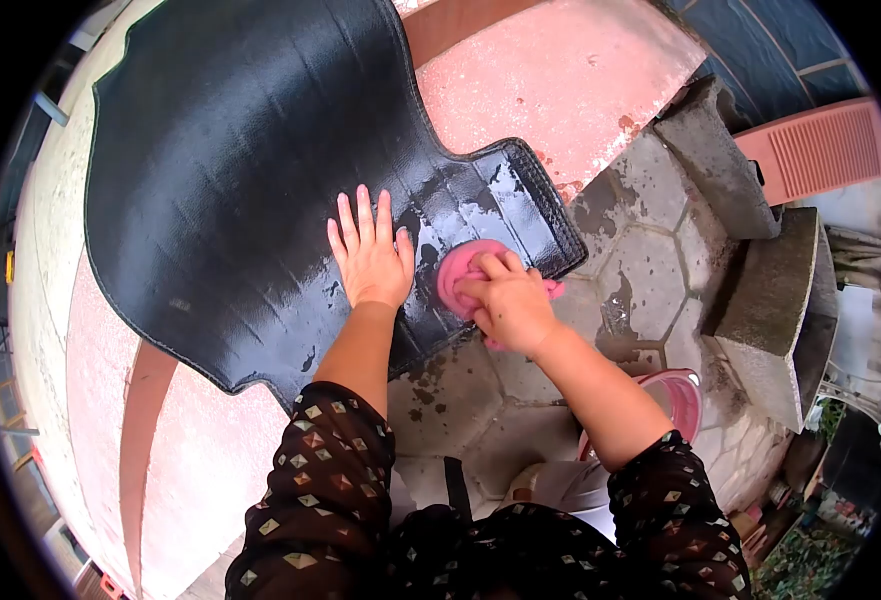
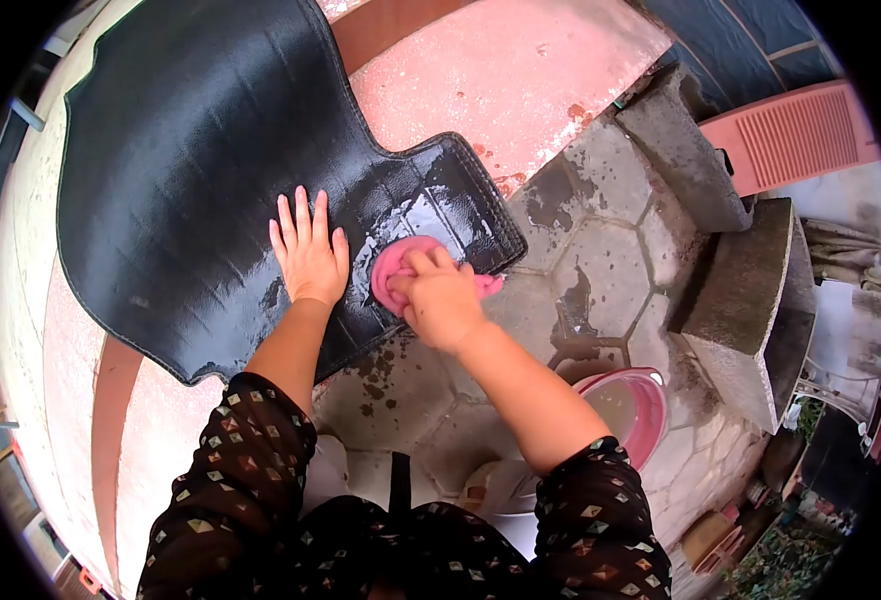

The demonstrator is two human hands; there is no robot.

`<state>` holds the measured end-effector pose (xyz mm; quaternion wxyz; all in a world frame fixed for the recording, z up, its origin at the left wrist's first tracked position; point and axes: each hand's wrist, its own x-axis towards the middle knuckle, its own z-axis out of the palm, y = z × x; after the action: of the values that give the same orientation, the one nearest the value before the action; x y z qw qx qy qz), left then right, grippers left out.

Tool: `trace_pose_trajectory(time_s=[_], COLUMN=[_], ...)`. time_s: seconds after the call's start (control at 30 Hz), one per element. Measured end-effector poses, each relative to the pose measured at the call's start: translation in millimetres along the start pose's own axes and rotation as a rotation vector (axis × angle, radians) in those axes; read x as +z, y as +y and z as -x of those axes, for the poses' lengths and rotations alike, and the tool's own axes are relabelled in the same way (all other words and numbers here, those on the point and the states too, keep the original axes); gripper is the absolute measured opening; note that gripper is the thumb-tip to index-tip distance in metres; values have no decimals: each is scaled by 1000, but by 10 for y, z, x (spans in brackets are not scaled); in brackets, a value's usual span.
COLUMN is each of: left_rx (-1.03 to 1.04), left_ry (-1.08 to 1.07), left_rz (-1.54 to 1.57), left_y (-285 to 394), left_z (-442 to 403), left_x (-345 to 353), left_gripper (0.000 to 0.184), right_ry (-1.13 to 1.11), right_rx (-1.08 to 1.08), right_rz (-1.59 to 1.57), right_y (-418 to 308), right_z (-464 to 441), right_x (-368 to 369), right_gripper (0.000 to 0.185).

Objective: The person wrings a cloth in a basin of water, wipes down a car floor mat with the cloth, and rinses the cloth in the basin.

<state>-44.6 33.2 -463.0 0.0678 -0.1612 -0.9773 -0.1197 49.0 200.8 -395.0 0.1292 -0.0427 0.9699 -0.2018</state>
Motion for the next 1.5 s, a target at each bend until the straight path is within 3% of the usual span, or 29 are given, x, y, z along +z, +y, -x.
trace_pose_trajectory(time_s=[0.03, 0.13, 0.23, 0.3, 0.37, 0.47, 0.53, 0.57, 0.67, 0.77, 0.8, 0.87, 0.97, 1.0, 1.1, 1.13, 1.2, 1.23, 1.3, 1.37, 1.43, 1.5], left_rx=[4, -7, 3, 3, 8, 21, -4, -7, 6, 10, 9, 10, 9, 4, 0, 4, 1, 1, 2, 5, -2, -8], left_ry=[5, -10, 22, 35, 50, 98, 89, 92, 90, 100, 97, 95, 88, 85, 90, 86, 79, 75, 76, 77, 80, 77], left_rz=[4, 13, 60, 93, 132, 215, 243, 242, 239, 222, 220, 214, 198, 192, 206, 200, 196, 187, 188, 191, 170, 172], left_y=[0, -7, -35, -72, -80, -89, -84, -83, -91, -85, -78, -84, -84, -80, -77, -79, -78, -76, -73, -72, -68, -64], left_z=[5, 3, 9, 0, 0, -1, -3, -13, 1, 6, 6, 0, 1, -1, -2, -3, -8, -1, 12, 15, 6, -1], left_x=[-6, 7, 34, 48, 52, 39, 31, 32, 34, 31, 21, 27, 40, 37, 46, 43, 45, 38, 33, 30, 25, 26], left_gripper=[54, 55, 54, 52, 51, 49, 48, 48, 48, 46, 46, 47, 48, 48, 49, 49, 49, 49, 49, 49, 48, 48], right_ry=[-98, -117, 164, 192, 234, 131, -170, -169, -389, -129, -135, -83, 14, 22, -259, -251, -94, -95, 175, 295, 525, 578], right_rx=[-31, 4, 177, 266, 217, 110, -32, -35, -161, 25, 26, 132, 83, 19, 92, 101, 101, 102, 130, 241, 218, 213], right_rz=[23, -142, -64, -85, -23, 58, 90, 92, -99, -277, -279, -106, -58, -50, -28, -12, -266, -263, -341, -487, -372, -215], right_y=[-61, 139, 296, 289, 179, -74, -181, -179, -29, 218, 236, 236, 51, 35, -160, -101, 29, 68, 191, 294, 328, 368], right_z=[28, -175, -469, -653, -671, -524, -397, -348, -263, -458, -507, -571, -317, -211, -21, -5, 29, 30, -16, -100, -182, -266], right_x=[-64, -179, -212, -235, -87, -68, -49, -68, -250, -299, -271, -191, -52, 37, -94, -136, -170, -281, -587, -796, -844, -763], right_gripper=[34, 38, 39, 37, 36, 35, 35, 35, 29, 27, 27, 28, 30, 28, 25, 25, 26, 26, 30, 34, 35, 37])
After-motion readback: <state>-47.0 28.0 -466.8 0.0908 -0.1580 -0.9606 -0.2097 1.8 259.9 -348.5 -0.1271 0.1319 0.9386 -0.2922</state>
